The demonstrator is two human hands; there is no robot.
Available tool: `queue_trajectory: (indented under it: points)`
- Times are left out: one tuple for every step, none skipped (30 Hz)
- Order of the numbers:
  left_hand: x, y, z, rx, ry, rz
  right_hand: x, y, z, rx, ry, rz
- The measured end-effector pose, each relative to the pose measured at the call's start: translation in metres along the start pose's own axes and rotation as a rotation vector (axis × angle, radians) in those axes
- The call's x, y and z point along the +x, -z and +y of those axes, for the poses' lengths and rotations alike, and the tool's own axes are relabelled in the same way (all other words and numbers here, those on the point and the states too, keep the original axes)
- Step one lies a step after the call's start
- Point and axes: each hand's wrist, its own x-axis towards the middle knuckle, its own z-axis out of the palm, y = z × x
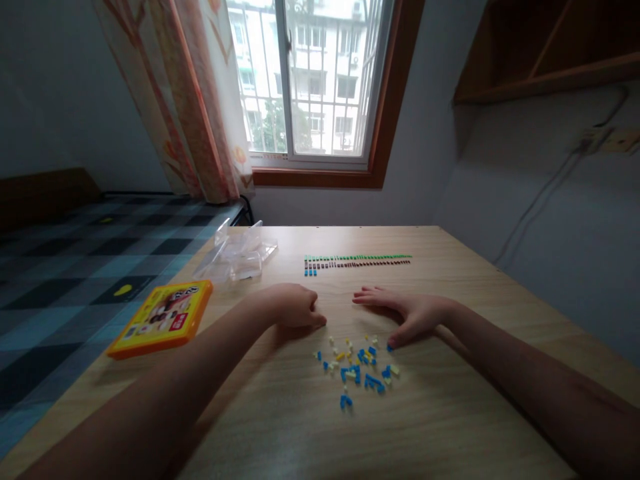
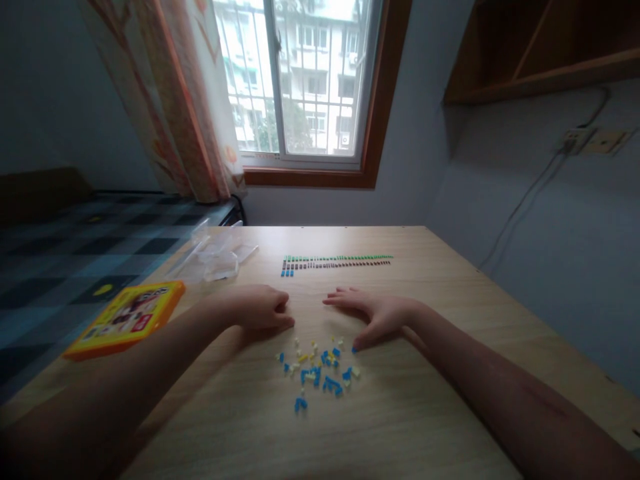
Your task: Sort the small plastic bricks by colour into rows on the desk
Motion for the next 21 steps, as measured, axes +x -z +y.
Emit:
queue_trajectory:
  points:
    - [0.0,-0.001,0.0,0.0,-0.001,0.004,0.0,0.0,0.0,0.0,0.001,0.003]
    - [0.001,-0.001,-0.001,-0.001,-0.001,0.008,0.0,-0.001,0.0,0.005,-0.001,0.009]
    - [0.001,-0.001,-0.001,-0.003,0.001,0.011,0.0,-0.002,0.001,0.015,-0.005,0.02]
    - [0.001,-0.001,-0.001,-0.004,0.002,0.012,0.0,-0.004,0.002,0.03,-0.009,0.038]
    - [0.0,-0.001,-0.001,-0.005,0.003,0.01,-0.001,-0.006,0.003,0.049,-0.011,0.064]
    - [0.0,-0.001,-0.001,-0.007,0.004,0.007,0.0,-0.008,0.004,0.069,-0.014,0.103]
    - [0.0,0.0,-0.001,-0.008,0.003,0.006,0.0,-0.011,0.005,0.084,-0.017,0.154]
    - [0.0,0.0,-0.001,-0.008,0.002,0.005,0.002,-0.015,0.006,0.084,-0.022,0.211]
    - [0.0,0.001,0.0,-0.007,0.004,0.007,0.003,-0.018,0.007,0.068,-0.025,0.27]
    - [0.0,0.001,0.0,-0.007,0.006,0.01,0.006,-0.021,0.008,0.04,-0.03,0.327]
    - [0.0,0.002,0.001,-0.007,0.009,0.011,0.009,-0.023,0.008,0.005,-0.036,0.382]
    - [0.0,0.002,0.001,-0.008,0.011,0.012,0.012,-0.026,0.007,-0.03,-0.042,0.428]
    - [0.0,0.001,0.001,-0.01,0.013,0.011,0.015,-0.028,0.006,-0.061,-0.044,0.468]
    - [0.0,0.001,0.001,-0.013,0.017,0.012,0.018,-0.029,0.004,-0.089,-0.043,0.499]
    - [0.001,0.001,0.001,-0.014,0.02,0.014,0.021,-0.031,0.001,-0.116,-0.036,0.522]
    - [0.002,0.0,0.001,-0.015,0.023,0.018,0.023,-0.031,-0.002,-0.145,-0.024,0.537]
    - [0.002,-0.001,0.001,-0.015,0.027,0.024,0.025,-0.032,-0.006,-0.172,-0.008,0.547]
    - [0.003,-0.001,0.0,-0.016,0.029,0.027,0.026,-0.032,-0.009,-0.192,0.007,0.551]
    - [0.003,-0.002,0.0,-0.016,0.03,0.028,0.026,-0.032,-0.012,-0.197,0.019,0.551]
    - [0.004,-0.002,-0.001,-0.017,0.027,0.028,0.024,-0.031,-0.014,-0.186,0.028,0.549]
    - [0.005,-0.003,-0.001,-0.018,0.024,0.026,0.022,-0.029,-0.016,-0.162,0.035,0.542]
